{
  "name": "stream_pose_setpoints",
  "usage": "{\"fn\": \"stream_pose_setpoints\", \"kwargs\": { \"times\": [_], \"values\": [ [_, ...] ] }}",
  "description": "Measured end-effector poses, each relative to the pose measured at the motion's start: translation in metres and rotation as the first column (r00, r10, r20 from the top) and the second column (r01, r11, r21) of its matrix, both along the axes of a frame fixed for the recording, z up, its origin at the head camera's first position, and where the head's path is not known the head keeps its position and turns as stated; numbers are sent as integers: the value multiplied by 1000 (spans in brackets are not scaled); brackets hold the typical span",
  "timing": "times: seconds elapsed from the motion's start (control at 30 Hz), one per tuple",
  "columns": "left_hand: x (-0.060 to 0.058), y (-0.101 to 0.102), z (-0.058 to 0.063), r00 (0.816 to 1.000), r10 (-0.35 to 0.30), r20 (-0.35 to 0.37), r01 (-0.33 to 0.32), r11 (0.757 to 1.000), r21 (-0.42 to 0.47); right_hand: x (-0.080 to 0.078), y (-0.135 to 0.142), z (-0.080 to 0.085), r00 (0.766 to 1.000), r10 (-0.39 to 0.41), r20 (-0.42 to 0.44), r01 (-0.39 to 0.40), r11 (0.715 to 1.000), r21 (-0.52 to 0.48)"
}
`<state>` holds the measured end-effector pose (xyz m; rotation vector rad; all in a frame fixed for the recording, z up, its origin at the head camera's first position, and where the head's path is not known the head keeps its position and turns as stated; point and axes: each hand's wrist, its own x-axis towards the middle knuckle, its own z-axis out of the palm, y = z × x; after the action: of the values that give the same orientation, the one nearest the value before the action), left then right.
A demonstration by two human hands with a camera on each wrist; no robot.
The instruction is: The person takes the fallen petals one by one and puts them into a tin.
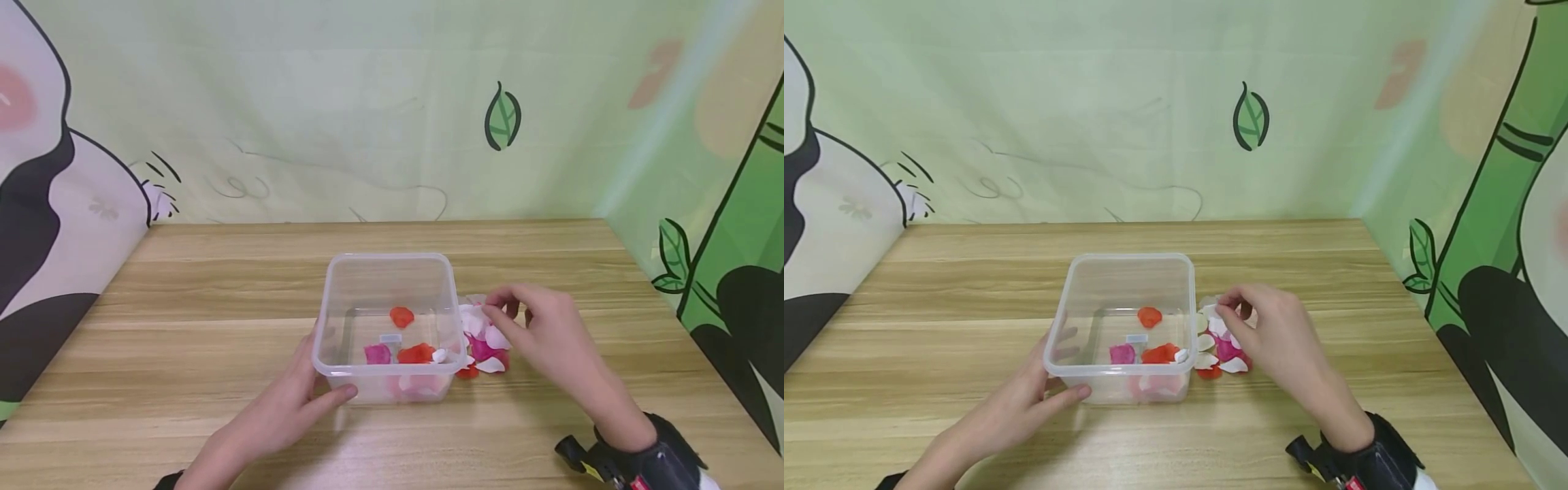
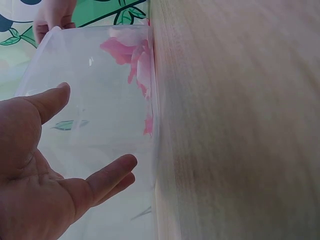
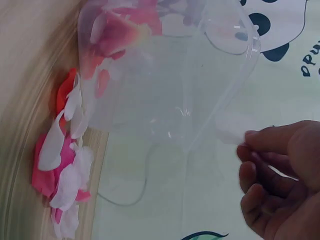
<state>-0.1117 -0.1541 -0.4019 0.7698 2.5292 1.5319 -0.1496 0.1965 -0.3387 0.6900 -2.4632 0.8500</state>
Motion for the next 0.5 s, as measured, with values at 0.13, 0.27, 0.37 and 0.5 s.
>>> {"fn": "stream_pose_setpoints", "kwargs": {
  "times": [0.13,0.27,0.37,0.5],
  "values": [
    [0,0,0,1000,3,6,-3,1000,-4,4,-7,0,991,30,-129,-42,995,-91],
    [0,0,0,1000,9,6,-9,1000,-14,7,-12,-1,978,72,-195,-99,986,-134],
    [0,0,0,1000,13,6,-13,1000,-21,8,-15,-1,971,131,-200,-162,976,-144],
    [0,0,0,1000,15,11,-15,1000,-21,9,-18,-4,963,212,-165,-237,959,-155]
  ]
}}
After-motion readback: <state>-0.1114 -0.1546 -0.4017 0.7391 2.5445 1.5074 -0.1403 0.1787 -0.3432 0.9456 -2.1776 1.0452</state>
